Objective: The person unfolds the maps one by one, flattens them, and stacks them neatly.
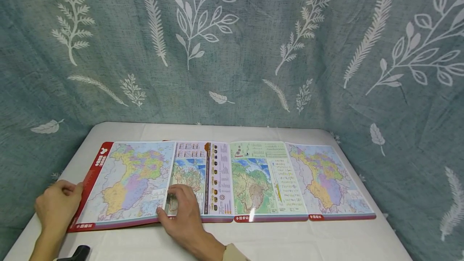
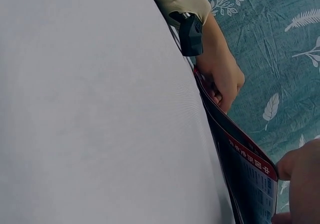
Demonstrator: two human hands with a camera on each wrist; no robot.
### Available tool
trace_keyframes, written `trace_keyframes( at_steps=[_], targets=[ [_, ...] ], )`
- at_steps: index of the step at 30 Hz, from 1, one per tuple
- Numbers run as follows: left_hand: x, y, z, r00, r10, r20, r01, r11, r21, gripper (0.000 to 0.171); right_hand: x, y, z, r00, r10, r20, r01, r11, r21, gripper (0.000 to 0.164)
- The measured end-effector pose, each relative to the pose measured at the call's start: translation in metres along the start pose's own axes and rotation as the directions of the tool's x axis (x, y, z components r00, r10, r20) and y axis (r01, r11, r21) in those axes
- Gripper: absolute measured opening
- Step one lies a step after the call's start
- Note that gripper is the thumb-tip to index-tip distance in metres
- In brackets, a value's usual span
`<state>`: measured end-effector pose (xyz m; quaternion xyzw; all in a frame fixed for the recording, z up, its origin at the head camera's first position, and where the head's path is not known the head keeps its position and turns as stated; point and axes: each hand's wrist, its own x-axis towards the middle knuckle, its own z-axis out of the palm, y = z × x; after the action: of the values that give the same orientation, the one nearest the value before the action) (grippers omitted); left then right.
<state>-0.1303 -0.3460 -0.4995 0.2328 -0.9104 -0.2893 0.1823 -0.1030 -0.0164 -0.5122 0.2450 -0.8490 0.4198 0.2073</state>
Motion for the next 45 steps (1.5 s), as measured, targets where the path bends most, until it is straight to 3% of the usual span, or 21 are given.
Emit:
trace_keyframes(
  at_steps=[8, 15, 23, 38, 45],
  targets=[
    [-0.002, 0.004, -0.002, 0.997, 0.080, 0.010, -0.080, 0.997, -0.003, 0.030, -0.003, 0.006, -0.007, 0.999, -0.011, -0.032, 0.011, 1.000, -0.003, 0.042],
    [-0.004, 0.003, 0.002, 0.994, 0.104, 0.031, -0.103, 0.994, -0.024, 0.032, -0.005, 0.008, -0.013, 0.999, 0.030, -0.014, -0.030, 0.999, 0.012, 0.042],
    [-0.004, 0.002, 0.007, 0.982, 0.185, 0.035, -0.185, 0.983, -0.006, 0.031, -0.005, 0.012, -0.018, 0.999, 0.029, -0.023, -0.029, 1.000, 0.002, 0.043],
    [-0.010, 0.012, 0.013, 0.972, 0.211, 0.107, -0.206, 0.977, -0.062, 0.031, -0.009, 0.023, -0.029, 0.998, 0.003, -0.062, -0.007, 0.998, -0.064, 0.044],
    [-0.012, 0.016, 0.014, 0.966, 0.222, 0.130, -0.214, 0.974, -0.076, 0.029, -0.009, 0.023, -0.033, 0.997, 0.052, -0.059, -0.055, 0.996, -0.065, 0.044]
  ],
)
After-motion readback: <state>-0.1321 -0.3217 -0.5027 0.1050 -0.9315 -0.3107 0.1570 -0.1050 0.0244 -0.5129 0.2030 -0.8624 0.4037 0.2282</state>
